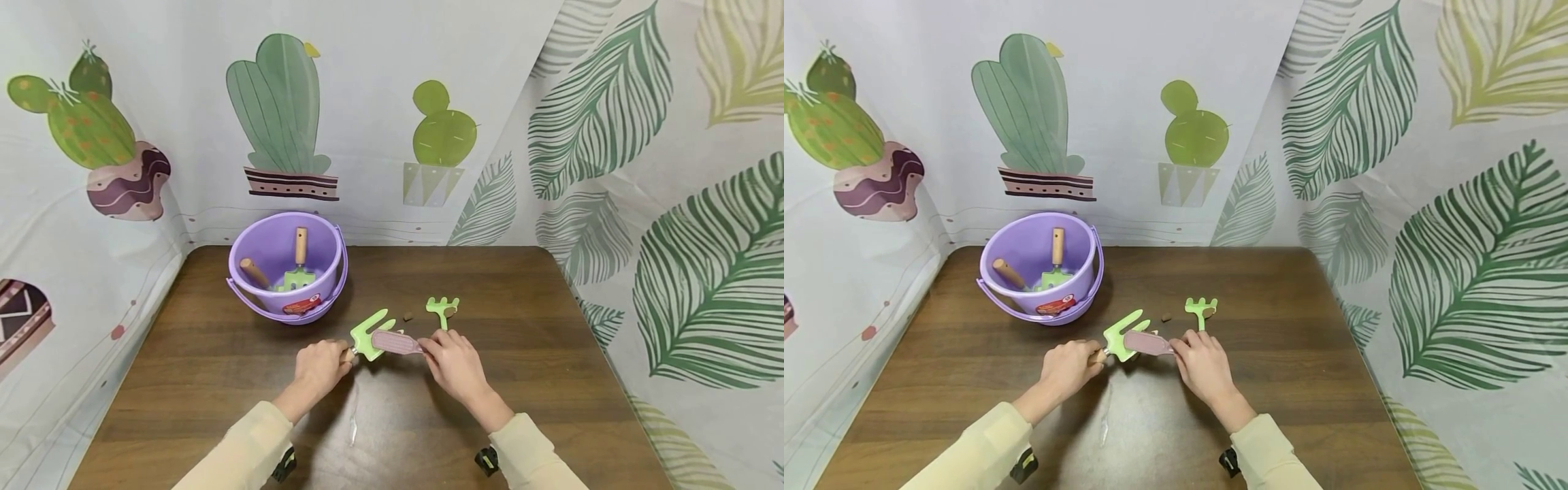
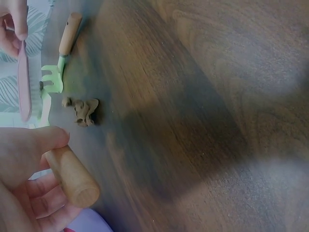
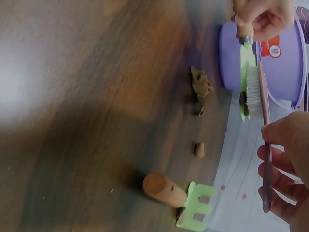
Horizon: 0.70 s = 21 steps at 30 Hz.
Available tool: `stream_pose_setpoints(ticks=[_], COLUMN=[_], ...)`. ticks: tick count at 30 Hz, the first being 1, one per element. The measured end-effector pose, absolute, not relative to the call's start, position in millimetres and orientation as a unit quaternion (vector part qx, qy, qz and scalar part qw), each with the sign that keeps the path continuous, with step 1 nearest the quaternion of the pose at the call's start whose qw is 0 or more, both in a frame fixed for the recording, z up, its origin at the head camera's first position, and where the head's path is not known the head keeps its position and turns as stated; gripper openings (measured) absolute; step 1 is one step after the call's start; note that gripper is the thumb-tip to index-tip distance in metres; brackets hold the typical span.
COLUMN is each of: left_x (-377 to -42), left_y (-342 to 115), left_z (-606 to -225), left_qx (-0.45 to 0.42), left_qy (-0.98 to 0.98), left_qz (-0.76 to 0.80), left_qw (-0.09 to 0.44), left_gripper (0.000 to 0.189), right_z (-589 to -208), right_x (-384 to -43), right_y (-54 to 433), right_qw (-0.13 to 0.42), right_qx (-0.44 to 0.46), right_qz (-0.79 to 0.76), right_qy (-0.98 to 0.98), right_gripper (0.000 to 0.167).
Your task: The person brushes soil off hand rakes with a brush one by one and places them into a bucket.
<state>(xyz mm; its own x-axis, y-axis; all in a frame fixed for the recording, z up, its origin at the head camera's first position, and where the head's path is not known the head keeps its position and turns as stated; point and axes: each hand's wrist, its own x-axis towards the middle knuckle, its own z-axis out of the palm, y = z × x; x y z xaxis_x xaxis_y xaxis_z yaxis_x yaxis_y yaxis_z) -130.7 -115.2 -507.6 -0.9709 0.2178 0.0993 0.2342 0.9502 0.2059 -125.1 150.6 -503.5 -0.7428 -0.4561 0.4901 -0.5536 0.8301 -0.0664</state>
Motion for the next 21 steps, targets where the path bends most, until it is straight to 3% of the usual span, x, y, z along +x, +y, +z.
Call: stream_pose_setpoints(ticks=[21], left_x=[-127.9], left_y=[-126.5], left_z=[-509.1], left_qx=[-0.097], left_qy=[-0.989], left_qz=[-0.113], left_qw=[0.027], left_gripper=[0.028], right_z=[-508.9], right_x=[-127.0], right_y=[187.5], right_qw=[0.234], right_qx=[0.226], right_qz=[0.094], right_qy=[-0.941], right_gripper=[0.029])
